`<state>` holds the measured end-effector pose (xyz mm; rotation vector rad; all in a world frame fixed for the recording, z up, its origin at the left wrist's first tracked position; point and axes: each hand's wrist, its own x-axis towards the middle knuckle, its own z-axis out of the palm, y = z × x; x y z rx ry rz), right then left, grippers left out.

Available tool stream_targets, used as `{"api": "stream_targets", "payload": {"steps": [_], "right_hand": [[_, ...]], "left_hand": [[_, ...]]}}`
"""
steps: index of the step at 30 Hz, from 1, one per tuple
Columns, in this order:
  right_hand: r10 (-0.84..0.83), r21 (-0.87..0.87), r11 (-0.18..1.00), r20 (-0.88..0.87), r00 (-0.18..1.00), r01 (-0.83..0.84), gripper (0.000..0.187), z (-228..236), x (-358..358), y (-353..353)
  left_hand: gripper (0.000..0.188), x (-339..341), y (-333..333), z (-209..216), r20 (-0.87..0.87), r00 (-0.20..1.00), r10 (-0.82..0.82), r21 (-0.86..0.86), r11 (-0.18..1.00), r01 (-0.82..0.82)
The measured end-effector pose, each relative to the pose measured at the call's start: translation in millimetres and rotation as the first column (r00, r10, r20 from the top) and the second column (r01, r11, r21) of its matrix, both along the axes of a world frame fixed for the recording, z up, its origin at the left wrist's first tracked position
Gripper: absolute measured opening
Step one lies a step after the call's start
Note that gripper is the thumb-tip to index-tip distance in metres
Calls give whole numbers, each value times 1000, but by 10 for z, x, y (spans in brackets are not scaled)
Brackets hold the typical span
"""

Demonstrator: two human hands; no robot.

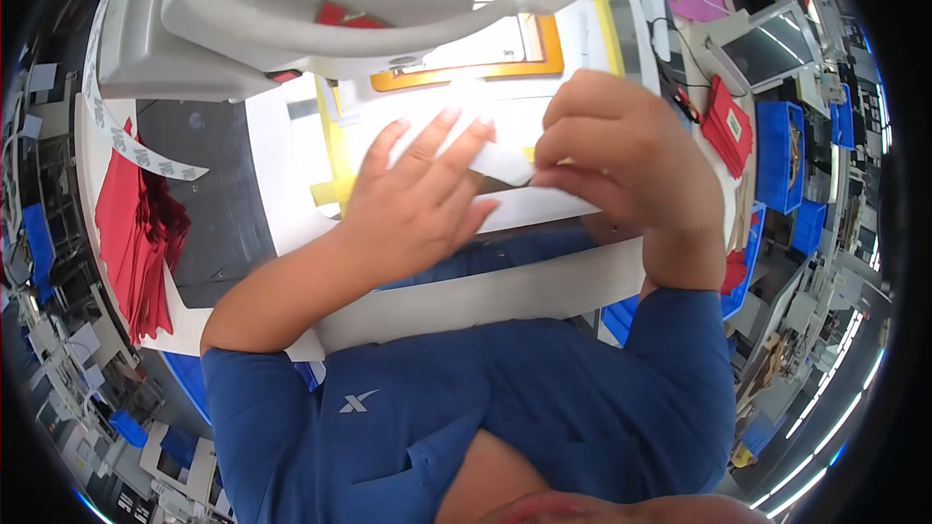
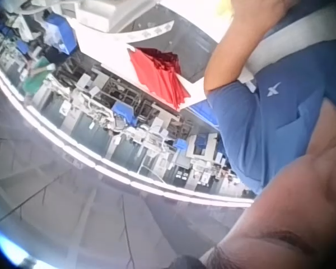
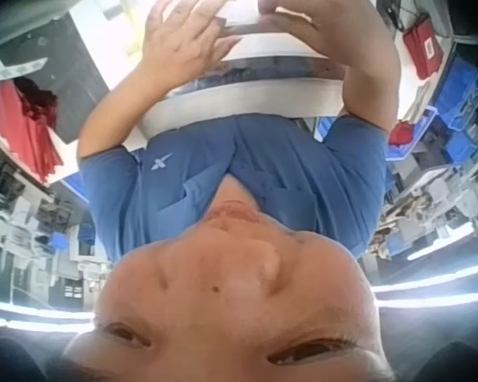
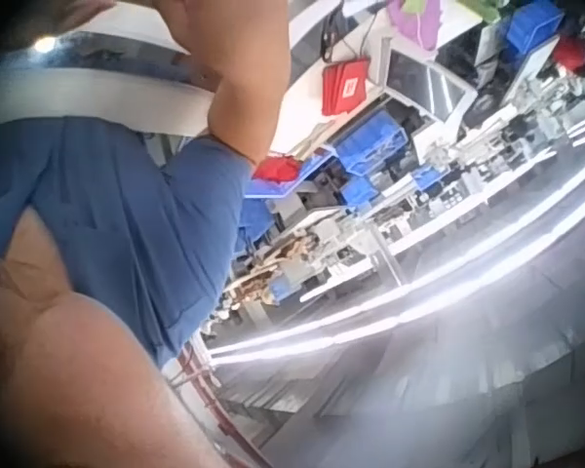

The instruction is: Aligning leather pieces and labels in a machine jig for automated assembly.

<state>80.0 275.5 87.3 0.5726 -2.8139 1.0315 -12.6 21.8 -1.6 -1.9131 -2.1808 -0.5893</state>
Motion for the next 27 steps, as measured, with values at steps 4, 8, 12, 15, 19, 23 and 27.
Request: {"api": "stream_targets", "payload": {"steps": [4,8,12,15,19,23,27], "right_hand": [[-36,71,997,-21,999,38,18,-296,-136,151],[-48,274,960,-55,997,62,16,-678,-172,207],[-84,343,925,-240,967,165,12,-739,-210,269],[-93,340,924,-241,966,174,12,-779,-217,300],[-114,366,909,-240,964,199,11,-821,-156,336],[-151,350,902,-292,944,253,9,-821,-142,339],[-143,414,882,-221,965,226,15,-778,-32,148]], "left_hand": [[34,-149,-315,155,-85,981,175,-173,967,-188],[59,-221,-361,135,-171,954,246,-314,904,-289],[69,-69,-200,159,-127,945,301,-346,880,-326],[78,52,54,84,56,992,117,-288,953,-96],[84,40,303,-83,143,988,64,-281,959,-21],[89,-109,266,-167,197,979,51,-272,962,5],[95,-141,286,-168,223,972,67,-321,947,8]]}}
